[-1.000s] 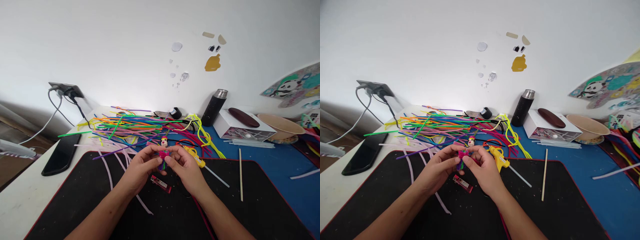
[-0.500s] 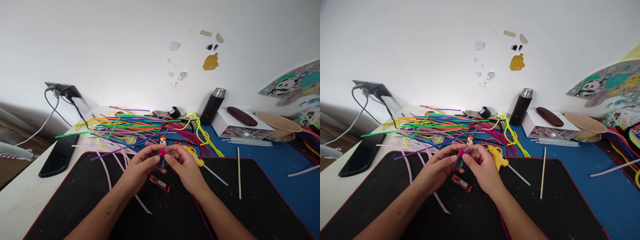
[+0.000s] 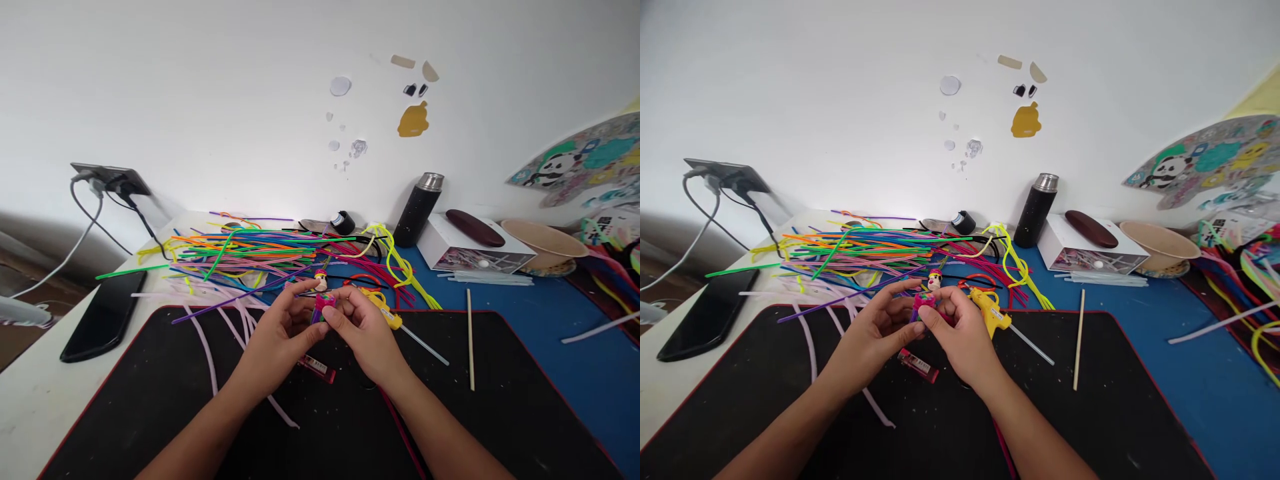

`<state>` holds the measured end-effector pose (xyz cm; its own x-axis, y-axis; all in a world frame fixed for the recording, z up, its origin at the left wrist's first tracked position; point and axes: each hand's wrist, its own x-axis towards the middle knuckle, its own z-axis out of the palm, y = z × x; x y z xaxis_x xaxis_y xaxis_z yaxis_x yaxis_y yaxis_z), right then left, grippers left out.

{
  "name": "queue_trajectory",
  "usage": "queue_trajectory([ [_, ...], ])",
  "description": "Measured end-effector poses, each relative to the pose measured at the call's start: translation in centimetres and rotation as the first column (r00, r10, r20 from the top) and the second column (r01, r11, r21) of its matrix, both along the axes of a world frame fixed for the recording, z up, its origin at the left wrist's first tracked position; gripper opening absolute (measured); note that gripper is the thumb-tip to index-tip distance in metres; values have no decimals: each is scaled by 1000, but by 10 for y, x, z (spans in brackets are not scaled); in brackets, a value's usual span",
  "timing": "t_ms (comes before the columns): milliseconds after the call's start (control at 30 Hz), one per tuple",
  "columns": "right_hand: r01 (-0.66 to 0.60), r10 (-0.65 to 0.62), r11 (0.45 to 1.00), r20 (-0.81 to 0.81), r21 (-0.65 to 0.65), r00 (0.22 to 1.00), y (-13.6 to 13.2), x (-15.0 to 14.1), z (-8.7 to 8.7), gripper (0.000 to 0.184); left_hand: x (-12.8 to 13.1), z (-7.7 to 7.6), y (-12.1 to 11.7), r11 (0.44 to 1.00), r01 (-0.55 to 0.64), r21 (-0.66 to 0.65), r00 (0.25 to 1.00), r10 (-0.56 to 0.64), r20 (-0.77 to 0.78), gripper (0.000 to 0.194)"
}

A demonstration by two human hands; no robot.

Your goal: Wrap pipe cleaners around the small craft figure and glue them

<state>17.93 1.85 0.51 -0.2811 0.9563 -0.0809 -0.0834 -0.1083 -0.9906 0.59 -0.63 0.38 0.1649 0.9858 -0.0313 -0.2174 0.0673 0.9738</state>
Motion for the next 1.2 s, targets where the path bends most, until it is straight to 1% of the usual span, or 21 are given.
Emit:
queue_trajectory([
  [167,-12,12,1000,-17,-3,1000,0,-1,1,46,-1,-3,1,1000,23,-10,999,-23,25,45],
  [300,4,-4,1000,-8,1,1000,1,0,-1,47,0,-2,0,1000,-1,15,1000,1,18,40],
  [333,23,-23,1000,0,4,1000,1,0,-1,47,0,-2,0,999,-19,31,1000,20,-11,40],
  [400,65,-65,998,12,0,998,1,1,-2,48,1,-3,-2,992,-84,89,990,93,-105,39],
  [467,99,-98,995,9,-18,995,2,1,-4,51,2,-5,-3,970,-156,187,955,196,-222,39],
  [500,109,-109,994,4,-25,994,2,1,-4,52,2,-6,-4,954,-172,245,931,238,-277,38],
  [533,114,-114,993,0,-27,993,1,1,-4,53,3,-8,-5,939,-168,300,906,266,-328,37],
  [600,118,-118,993,-4,-22,993,1,0,-5,53,4,-11,-5,918,-117,379,861,284,-422,39],
  [667,119,-119,993,-10,-17,993,1,0,-5,53,4,-15,-5,905,-63,420,819,288,-497,42],
  [733,125,-125,992,-24,-17,992,1,0,-4,53,4,-17,-5,890,-34,455,781,308,-544,43],
  [800,130,-131,991,-37,-20,991,1,0,-4,53,3,-18,-5,868,-28,496,751,346,-562,42],
  [900,135,-136,991,-51,-24,989,2,0,-4,53,2,-18,-6,827,-53,559,724,417,-549,48],
  [967,138,-139,990,-59,-26,988,2,0,-4,52,2,-17,-6,801,-50,596,703,452,-549,46],
  [1067,135,-136,990,-73,-31,988,1,-1,-5,51,2,-14,-6,772,4,636,664,473,-579,39],
  [1200,135,-137,990,-81,-34,987,1,-1,-6,51,3,-12,-6,759,48,650,636,478,-605,38],
])
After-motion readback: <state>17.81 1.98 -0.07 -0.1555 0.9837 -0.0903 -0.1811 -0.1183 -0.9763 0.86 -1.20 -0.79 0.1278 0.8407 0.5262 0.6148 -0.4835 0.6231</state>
